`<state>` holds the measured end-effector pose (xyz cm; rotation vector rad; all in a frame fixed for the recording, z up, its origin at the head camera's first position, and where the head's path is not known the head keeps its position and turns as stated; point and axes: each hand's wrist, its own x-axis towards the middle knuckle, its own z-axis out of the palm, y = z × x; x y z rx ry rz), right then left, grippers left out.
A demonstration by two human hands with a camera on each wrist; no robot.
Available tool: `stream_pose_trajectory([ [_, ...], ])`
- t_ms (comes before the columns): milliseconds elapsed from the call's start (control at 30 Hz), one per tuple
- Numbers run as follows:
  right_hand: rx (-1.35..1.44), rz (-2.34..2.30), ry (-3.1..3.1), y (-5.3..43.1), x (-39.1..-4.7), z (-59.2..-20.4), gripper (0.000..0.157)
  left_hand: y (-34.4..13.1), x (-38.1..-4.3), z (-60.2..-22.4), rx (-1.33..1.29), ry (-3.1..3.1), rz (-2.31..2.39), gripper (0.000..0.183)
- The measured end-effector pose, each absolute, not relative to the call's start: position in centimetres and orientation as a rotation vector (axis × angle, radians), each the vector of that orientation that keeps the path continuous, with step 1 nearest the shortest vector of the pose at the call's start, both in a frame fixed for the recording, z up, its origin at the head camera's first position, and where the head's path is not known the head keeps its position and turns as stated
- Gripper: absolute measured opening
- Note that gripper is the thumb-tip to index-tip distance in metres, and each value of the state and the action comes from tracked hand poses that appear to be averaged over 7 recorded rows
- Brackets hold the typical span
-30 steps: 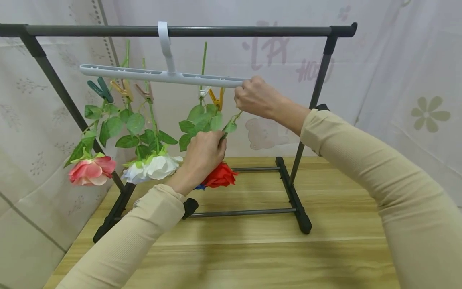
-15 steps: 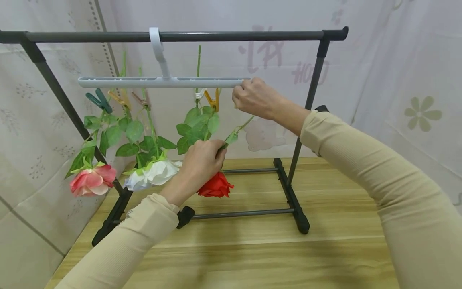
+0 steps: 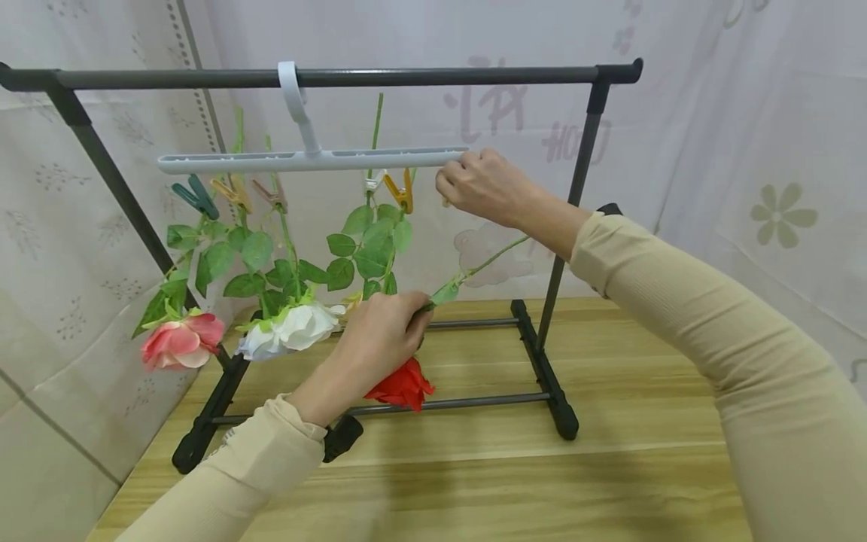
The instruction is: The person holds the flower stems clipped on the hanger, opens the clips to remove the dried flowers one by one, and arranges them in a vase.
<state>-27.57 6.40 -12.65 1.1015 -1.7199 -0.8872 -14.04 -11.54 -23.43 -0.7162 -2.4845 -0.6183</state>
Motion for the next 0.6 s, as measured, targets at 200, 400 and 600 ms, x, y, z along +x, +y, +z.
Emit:
stream_pose_trajectory([
  [200, 1.100, -0.876, -1.731, 6.8, -27.3, -12.6, 0.028, -11.9, -13.0, -23.8, -0.766, -2.460, -0.615, 0.015],
  [400, 1.111, -0.872, -1.718, 7.4, -26.9, -12.4, 0.018, -12.4, -11.9, -24.1, -0.778, -2.503, -0.643, 0.025],
  [600, 1.184, -0.748, -1.746, 8.4, -25.6, -12.7, 0.014, -12.5, -11.3, -24.1, -0.805, -2.496, -0.610, 0.016],
])
